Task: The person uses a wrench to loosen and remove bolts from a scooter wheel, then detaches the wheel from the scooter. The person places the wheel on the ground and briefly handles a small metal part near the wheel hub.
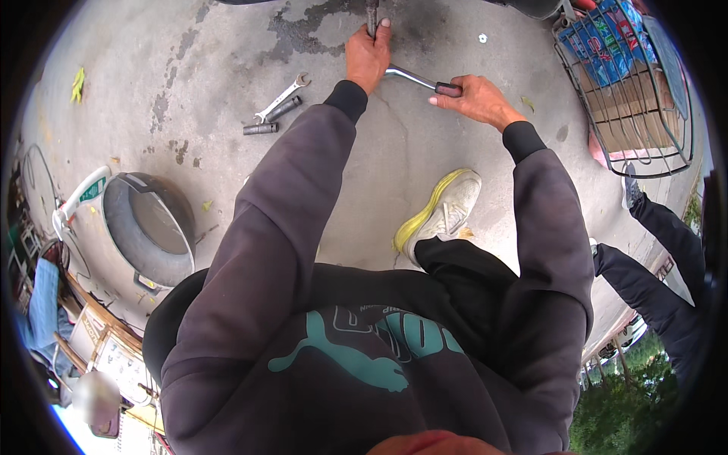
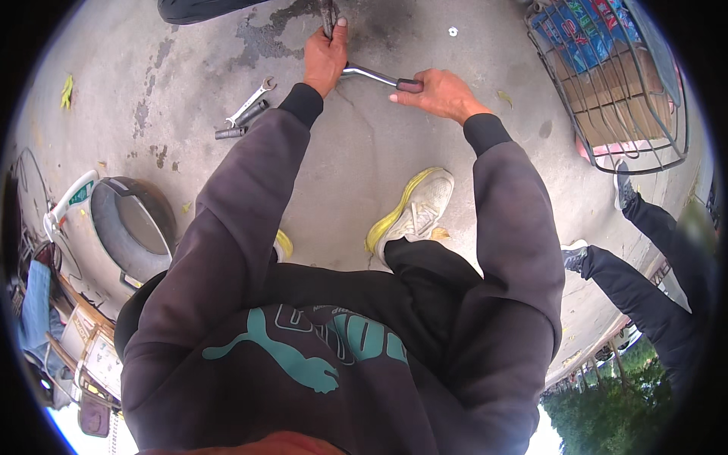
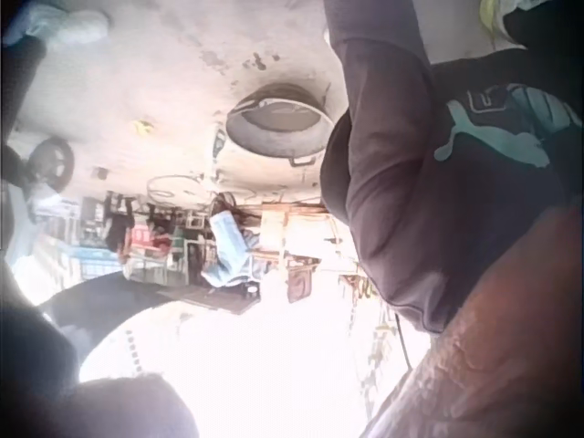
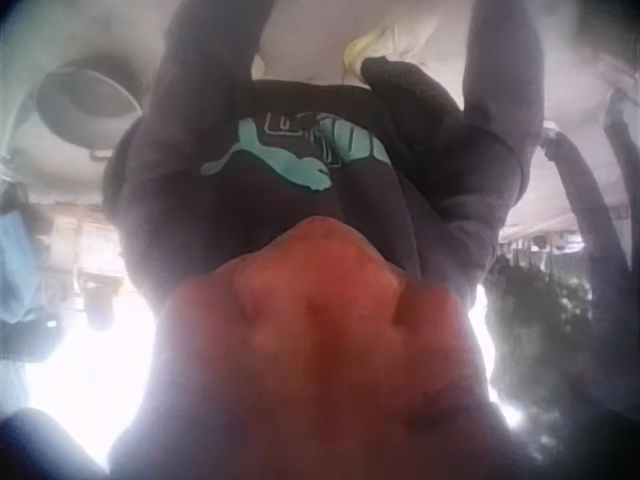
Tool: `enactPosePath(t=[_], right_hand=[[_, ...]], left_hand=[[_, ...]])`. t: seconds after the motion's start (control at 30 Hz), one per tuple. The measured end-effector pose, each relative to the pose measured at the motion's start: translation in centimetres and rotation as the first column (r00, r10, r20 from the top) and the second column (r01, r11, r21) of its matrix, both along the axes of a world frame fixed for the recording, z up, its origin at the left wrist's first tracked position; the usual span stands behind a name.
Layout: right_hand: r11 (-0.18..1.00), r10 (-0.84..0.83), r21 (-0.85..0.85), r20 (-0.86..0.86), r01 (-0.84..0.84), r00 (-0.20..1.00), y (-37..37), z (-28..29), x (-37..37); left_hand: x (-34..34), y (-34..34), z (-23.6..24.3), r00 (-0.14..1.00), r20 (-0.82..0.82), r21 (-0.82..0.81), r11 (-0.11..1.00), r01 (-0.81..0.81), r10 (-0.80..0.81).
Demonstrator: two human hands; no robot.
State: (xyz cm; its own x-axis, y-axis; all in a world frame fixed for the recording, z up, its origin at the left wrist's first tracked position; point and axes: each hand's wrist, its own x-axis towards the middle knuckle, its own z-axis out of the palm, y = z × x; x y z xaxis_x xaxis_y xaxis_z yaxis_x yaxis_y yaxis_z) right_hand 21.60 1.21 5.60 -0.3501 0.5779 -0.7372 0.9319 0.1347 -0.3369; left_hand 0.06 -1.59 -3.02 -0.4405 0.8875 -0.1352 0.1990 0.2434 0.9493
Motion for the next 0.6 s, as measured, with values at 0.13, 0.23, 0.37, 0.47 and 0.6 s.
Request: enactPosePath(t=[0.13, 0.23, 0.37, 0.47, 0.6], right_hand=[[1.000, 0.027, -0.015, -0.063, -0.028, 0.998, 0.6, 0.0, 0.2], [0.987, 0.150, 0.057, 0.022, -0.151, 0.988, 3.0, 0.5, 0.4], [0.973, 0.214, 0.088, 0.027, -0.215, 0.977, 5.7, -0.9, 0.8], [0.981, 0.178, 0.068, 0.033, -0.180, 0.983, 6.1, -2.6, 0.6], [0.986, 0.129, -0.089, -0.146, -0.143, 0.981, 2.5, -2.0, 0.5]], left_hand=[[-0.7, -0.1, -0.5, 0.990, 0.133, -0.092, 0.994, 0.061, -0.048], [0.0, 0.0, -0.3, 0.985, 0.170, -0.110, 0.992, 0.054, -0.035], [0.7, 0.6, 0.0, 0.985, 0.173, -0.161, 0.987, 0.017, 0.012], [0.8, 1.0, -0.1, 0.999, 0.044, -0.167, 0.986, -0.018, 0.026], [0.0, 0.3, 0.7, 0.993, -0.117, -0.139, 0.990, -0.033, 0.017]])
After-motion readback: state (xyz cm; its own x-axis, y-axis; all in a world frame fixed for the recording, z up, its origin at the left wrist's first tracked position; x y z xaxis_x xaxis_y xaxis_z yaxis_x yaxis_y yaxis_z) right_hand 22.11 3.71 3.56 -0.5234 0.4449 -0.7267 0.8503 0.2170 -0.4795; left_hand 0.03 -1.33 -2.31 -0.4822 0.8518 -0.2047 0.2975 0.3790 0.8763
